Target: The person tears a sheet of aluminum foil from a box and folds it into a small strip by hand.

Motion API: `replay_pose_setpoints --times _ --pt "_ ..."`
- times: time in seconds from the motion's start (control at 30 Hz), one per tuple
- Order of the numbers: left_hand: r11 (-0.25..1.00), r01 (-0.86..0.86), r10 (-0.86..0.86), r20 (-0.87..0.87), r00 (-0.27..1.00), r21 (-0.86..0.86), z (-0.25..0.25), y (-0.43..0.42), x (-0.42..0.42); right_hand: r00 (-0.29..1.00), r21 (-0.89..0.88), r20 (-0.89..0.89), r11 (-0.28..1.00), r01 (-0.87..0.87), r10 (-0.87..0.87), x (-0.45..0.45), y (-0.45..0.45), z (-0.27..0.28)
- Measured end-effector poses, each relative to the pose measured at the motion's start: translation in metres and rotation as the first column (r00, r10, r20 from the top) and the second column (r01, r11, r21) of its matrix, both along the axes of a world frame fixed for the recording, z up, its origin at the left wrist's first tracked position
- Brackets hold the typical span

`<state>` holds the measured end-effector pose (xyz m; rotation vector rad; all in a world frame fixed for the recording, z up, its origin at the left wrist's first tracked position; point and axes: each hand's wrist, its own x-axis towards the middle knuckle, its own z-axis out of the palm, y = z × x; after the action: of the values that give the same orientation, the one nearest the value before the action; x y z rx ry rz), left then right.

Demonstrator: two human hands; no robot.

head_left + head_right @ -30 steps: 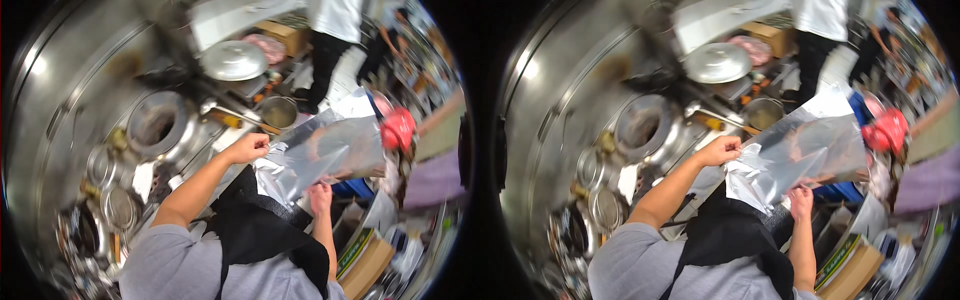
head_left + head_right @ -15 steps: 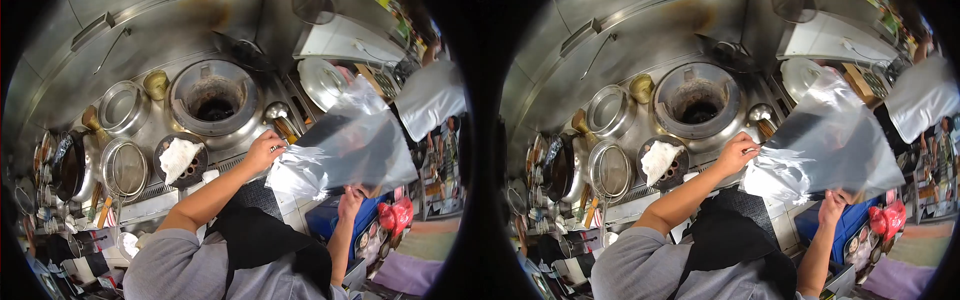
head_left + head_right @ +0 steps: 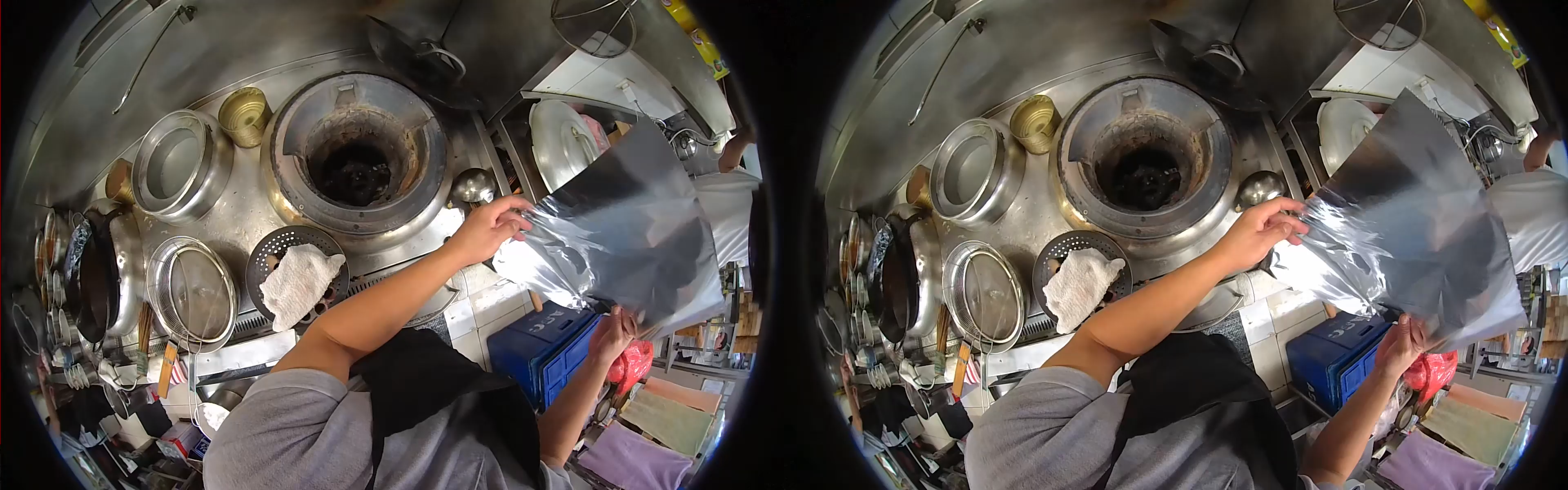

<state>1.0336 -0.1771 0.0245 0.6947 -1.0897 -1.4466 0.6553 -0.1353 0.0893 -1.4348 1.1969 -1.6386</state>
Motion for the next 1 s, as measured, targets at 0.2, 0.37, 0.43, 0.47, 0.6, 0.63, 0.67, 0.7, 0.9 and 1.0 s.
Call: replay_pose_setpoints --times 0.2,0.37,0.43,0.47,0.6,0.63,0.67,0.7,0.9,1.0 --pt "0.961 0.257 -0.198 -0.394 0.897 0.103 0.009 -0.015 0.009 0.991 -0.056 -0.094 0.994 0.089 -0.094 -0.02 -0.03 0.006" --pt "0.94 0.336 -0.247 -0.579 0.777 0.05 0.011 -0.028 0.001 0.993 -0.184 -0.118 0.982 -0.051 0.029 -0.028 -0.054 0.013" --pt "0.957 0.286 -0.208 -0.553 0.807 0.057 0.014 -0.033 -0.006 0.984 -0.208 -0.161 0.972 -0.112 0.078 -0.038 -0.067 0.013" --pt "0.964 0.257 -0.176 -0.547 0.818 0.075 0.015 -0.037 -0.01 0.978 -0.223 -0.182 0.965 -0.14 0.099 -0.043 -0.072 0.014" --pt "0.978 0.197 -0.149 -0.444 0.884 0.065 0.033 -0.053 -0.02 0.88 -0.27 -0.423 0.897 -0.349 0.215 0.0 -0.076 0.053" --pt "0.984 0.167 -0.137 -0.361 0.922 0.056 0.038 -0.056 -0.022 0.851 -0.316 -0.469 0.855 -0.412 0.237 -0.013 -0.084 0.051" --pt "0.981 0.16 -0.11 -0.363 0.925 0.11 0.044 -0.06 -0.027 0.819 -0.352 -0.515 0.808 -0.472 0.253 -0.025 -0.09 0.047" --pt "0.981 0.161 -0.111 -0.361 0.926 0.112 0.048 -0.061 -0.03 0.82 -0.352 -0.514 0.809 -0.47 0.253 -0.023 -0.087 0.052" --pt "0.993 0.115 -0.117 -0.156 0.981 -0.018 0.073 -0.06 -0.038 0.983 0.075 -0.094 0.986 -0.148 0.155 -0.017 -0.085 0.081" --pt "0.997 0.075 -0.075 0.001 0.997 0.001 0.082 -0.056 -0.037 0.998 0.126 -0.017 0.99 -0.059 0.062 -0.045 -0.106 0.055"
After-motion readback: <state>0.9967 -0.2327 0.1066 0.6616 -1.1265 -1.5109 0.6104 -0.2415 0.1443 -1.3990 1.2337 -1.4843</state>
